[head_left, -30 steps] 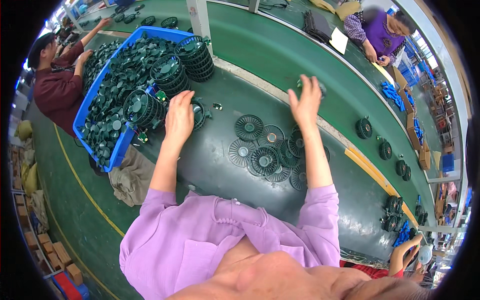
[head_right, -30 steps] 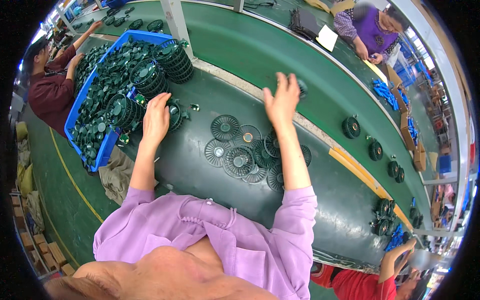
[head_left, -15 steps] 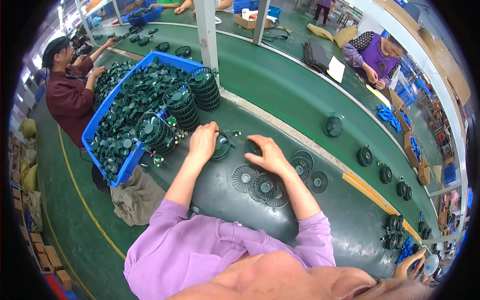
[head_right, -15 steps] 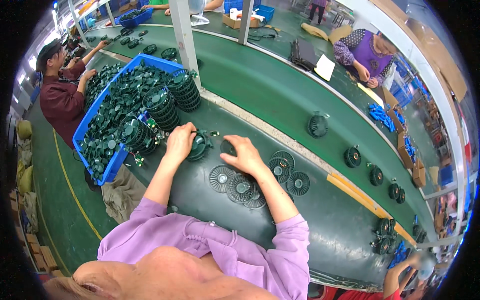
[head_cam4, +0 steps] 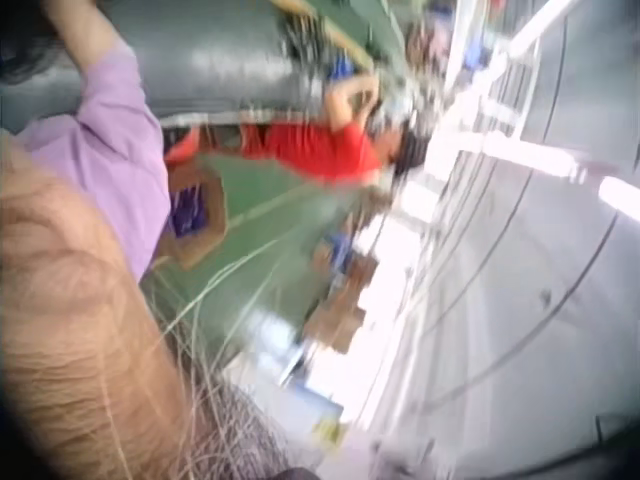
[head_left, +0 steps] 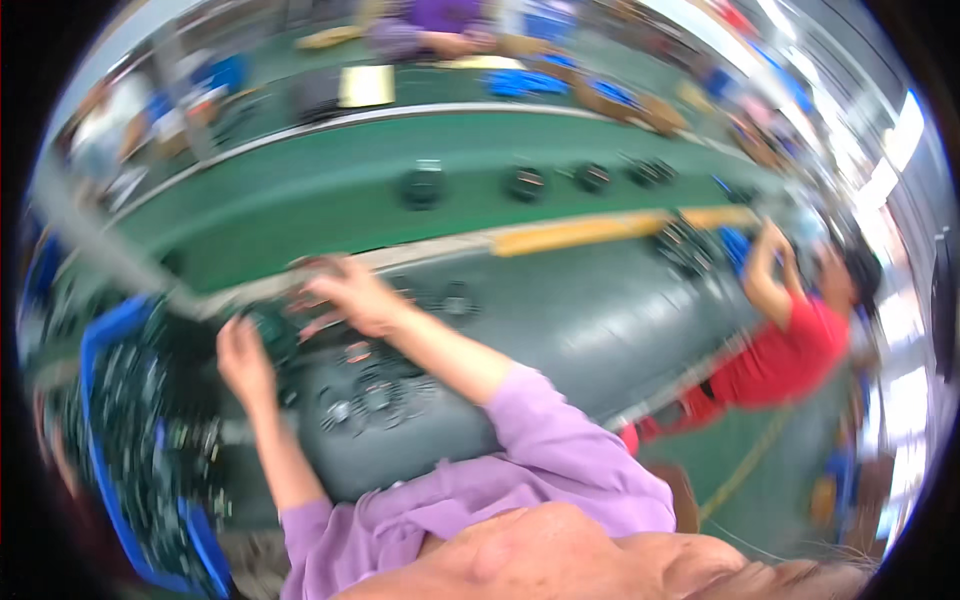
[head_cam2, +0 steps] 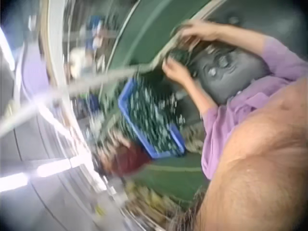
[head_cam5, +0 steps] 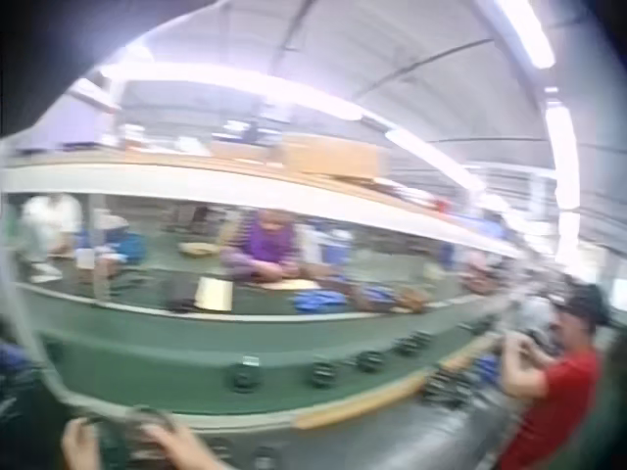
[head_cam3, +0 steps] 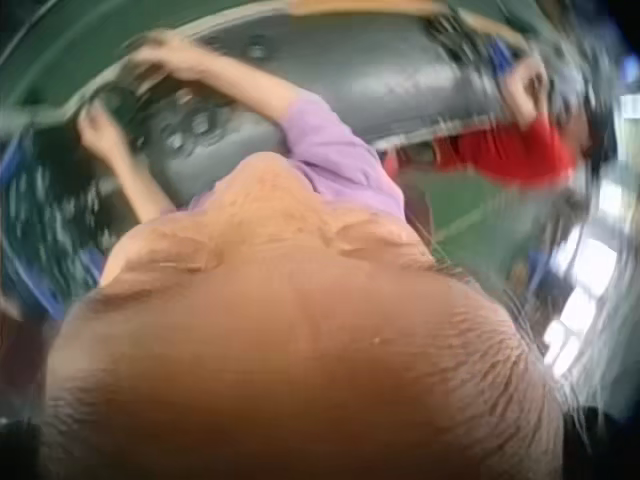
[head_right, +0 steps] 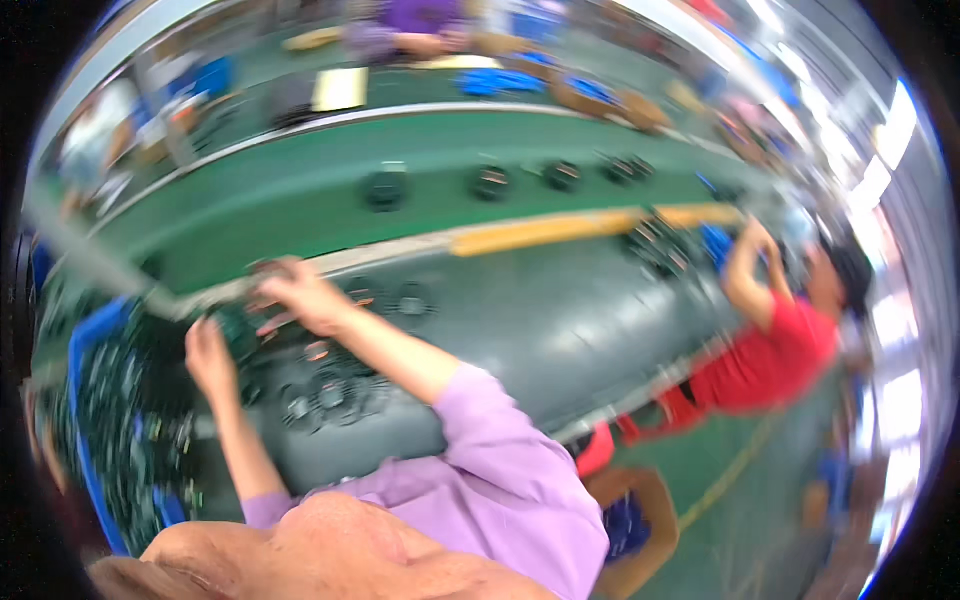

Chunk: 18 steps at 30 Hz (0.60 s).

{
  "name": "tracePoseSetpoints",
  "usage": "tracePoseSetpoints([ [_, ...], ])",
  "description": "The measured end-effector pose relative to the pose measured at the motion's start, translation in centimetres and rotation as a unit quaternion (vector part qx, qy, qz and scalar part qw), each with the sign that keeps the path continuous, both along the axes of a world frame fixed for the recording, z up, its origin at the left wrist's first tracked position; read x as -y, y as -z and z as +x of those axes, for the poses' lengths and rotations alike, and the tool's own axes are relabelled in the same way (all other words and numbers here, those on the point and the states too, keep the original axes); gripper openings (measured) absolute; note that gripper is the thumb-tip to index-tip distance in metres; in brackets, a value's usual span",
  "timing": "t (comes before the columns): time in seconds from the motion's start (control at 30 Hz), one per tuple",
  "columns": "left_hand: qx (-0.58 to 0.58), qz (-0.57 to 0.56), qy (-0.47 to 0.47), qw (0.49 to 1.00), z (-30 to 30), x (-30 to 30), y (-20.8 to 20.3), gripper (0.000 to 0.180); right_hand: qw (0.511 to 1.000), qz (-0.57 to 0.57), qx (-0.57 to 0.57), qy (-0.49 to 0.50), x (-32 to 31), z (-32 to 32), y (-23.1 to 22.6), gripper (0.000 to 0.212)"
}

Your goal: The person assembles mini fan housings by picking up fan components from the table and conveyor belt, snapping the grilles together by hand, and placing the assembled units back onto the conveyor belt.

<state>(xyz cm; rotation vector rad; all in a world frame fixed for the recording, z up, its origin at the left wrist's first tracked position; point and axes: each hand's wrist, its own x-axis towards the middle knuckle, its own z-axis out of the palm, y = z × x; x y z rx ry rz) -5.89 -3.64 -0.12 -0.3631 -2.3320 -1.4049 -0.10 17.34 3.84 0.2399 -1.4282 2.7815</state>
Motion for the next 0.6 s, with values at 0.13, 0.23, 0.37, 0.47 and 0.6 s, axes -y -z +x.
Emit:
tracePoseSetpoints([
  [0.13,0.219,0.360,0.069,0.904,-1.0,0.0,2.6,0.043,0.997,0.045,-0.040,0.054,0.9,0.5,-1.1,0.035],
  [0.23,0.361,0.524,0.193,0.747,0.7,-2.7,2.2,0.042,0.914,0.336,-0.120,0.193,-0.2,1.2,-0.1,0.049],
  [0.37,0.377,0.585,0.331,0.638,1.6,-2.4,2.2,0.041,0.820,0.448,-0.203,0.293,1.2,1.2,1.2,0.054],
  [0.47,0.385,0.604,0.421,0.557,2.0,-1.8,1.6,0.042,0.765,0.480,-0.293,0.313,1.9,0.5,2.2,0.051],
  [0.6,0.404,0.614,0.349,0.581,1.5,-0.2,2.4,0.044,0.744,0.508,-0.350,0.258,3.0,0.6,2.4,0.062],
])
